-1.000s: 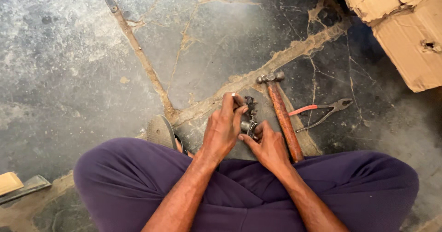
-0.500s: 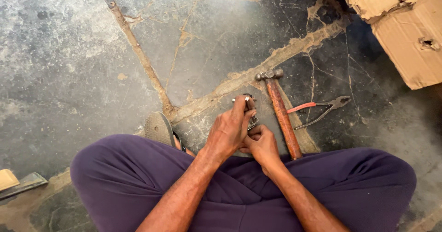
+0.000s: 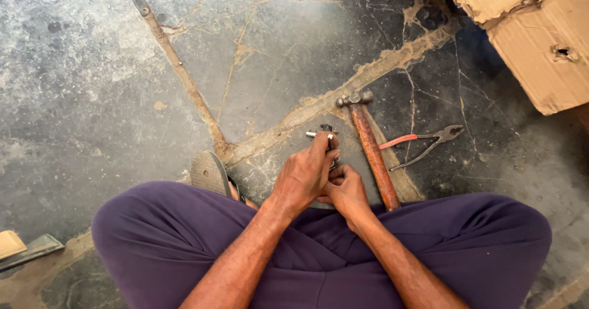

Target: The person sits on the floor and uses a hammer and a metal punch to strike a small metal lock mechanism. They repeatedly hit the lock to separate its components, then inspect the separated parts.

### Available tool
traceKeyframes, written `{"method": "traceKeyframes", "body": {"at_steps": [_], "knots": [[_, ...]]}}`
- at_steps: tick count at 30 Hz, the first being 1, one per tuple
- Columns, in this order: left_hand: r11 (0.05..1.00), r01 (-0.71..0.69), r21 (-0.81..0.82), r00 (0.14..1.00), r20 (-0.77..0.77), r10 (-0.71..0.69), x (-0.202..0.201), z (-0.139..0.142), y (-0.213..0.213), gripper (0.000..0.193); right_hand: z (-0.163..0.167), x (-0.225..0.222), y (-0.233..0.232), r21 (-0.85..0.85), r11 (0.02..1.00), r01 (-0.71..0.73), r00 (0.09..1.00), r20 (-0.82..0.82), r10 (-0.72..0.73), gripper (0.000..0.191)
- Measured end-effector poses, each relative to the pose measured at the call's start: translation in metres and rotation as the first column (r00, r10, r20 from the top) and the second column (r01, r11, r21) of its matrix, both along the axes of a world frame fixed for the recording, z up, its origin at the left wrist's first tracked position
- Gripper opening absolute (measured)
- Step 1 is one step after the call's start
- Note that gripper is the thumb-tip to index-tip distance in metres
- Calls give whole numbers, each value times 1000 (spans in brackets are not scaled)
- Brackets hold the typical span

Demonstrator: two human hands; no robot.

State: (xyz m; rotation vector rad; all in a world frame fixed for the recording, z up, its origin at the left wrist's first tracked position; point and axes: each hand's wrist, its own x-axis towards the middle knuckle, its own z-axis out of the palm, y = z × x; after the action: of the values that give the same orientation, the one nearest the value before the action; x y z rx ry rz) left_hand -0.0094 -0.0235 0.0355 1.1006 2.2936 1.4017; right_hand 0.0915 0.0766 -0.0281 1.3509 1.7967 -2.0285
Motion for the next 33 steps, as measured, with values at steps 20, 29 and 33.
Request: {"method": "traceKeyframes", "body": {"at_steps": [20,29,33], "knots": [[944,157,-290,982,152,-117,6,-1,3,21,-12,1,-2,34,998,46,998,-38,-44,19],[943,173,-284,984,98,-152,4,-3,1,20,-2,5,-3,82,997,-2,999,-41,5,26],[951,149,-271,986,114,-122,4,-2,2,19,-4,6,-3,88,996,-28,998,-52,33,24]]}}
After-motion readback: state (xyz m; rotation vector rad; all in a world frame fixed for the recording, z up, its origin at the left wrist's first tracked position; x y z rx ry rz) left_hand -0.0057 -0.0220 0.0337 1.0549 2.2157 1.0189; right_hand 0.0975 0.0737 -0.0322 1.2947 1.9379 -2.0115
